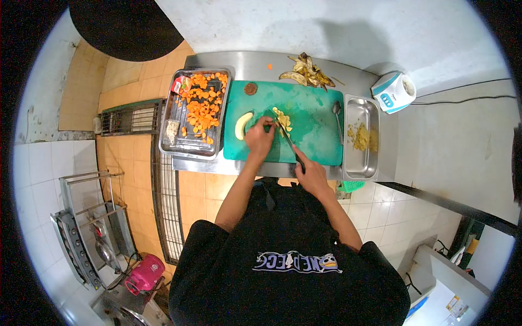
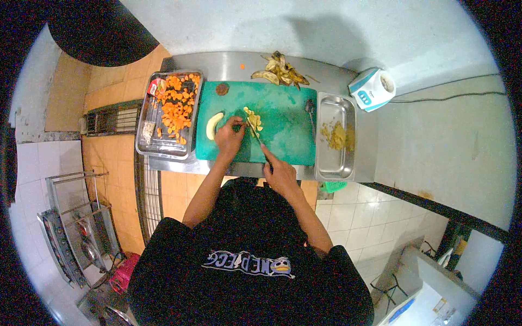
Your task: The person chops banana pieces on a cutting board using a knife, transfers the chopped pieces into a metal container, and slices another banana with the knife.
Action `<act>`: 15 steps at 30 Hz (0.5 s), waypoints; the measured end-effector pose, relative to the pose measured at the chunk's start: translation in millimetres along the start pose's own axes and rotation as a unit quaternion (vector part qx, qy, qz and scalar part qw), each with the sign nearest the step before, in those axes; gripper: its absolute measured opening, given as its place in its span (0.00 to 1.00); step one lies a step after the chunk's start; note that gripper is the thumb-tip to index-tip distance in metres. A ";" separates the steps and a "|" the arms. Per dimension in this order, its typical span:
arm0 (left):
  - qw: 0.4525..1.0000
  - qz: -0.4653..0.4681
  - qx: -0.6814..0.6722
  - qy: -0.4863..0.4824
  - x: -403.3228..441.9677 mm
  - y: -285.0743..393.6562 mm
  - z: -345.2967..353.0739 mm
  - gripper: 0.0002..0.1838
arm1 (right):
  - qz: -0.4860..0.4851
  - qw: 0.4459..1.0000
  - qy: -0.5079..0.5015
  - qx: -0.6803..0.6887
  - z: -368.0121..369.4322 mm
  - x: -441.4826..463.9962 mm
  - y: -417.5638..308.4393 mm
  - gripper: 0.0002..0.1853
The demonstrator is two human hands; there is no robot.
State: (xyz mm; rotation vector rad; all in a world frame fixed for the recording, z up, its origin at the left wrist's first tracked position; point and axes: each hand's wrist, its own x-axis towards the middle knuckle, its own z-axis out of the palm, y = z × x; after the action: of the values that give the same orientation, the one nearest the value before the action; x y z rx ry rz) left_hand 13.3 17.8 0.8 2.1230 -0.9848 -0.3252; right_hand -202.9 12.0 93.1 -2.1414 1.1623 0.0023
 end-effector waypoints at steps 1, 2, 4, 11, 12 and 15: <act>1.000 -0.008 -0.012 -0.022 0.8 -2.9 0.4 0.14 | -0.004 1.000 0.002 -0.002 -0.2 0.5 0.7 0.33; 0.999 -0.016 -0.024 -0.044 0.8 -5.2 1.3 0.14 | -0.008 1.000 0.004 -0.004 -0.1 0.2 1.0 0.32; 0.998 0.051 -0.029 -0.013 -2.8 3.1 -5.4 0.17 | -0.034 0.999 0.031 -0.025 3.5 1.6 8.2 0.31; 0.902 0.384 0.117 -0.157 -41.7 35.4 -36.0 0.34 | -0.072 0.978 0.066 -0.186 -41.9 -13.3 -6.0 0.28; 0.902 0.385 0.116 -0.157 -41.3 35.9 -34.7 0.34 | -0.071 0.978 0.066 -0.186 -48.0 -15.0 -7.0 0.28; 0.906 0.385 0.101 -0.141 -37.4 41.8 -30.1 0.34 | -0.088 0.967 0.071 -0.226 -62.5 -21.7 -9.5 0.31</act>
State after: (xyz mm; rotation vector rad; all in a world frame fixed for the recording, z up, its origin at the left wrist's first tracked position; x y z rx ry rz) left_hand -19.4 44.2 48.8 1.6981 -2.0000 -0.1289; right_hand -228.1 -4.3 152.8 -2.6827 1.1279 0.0377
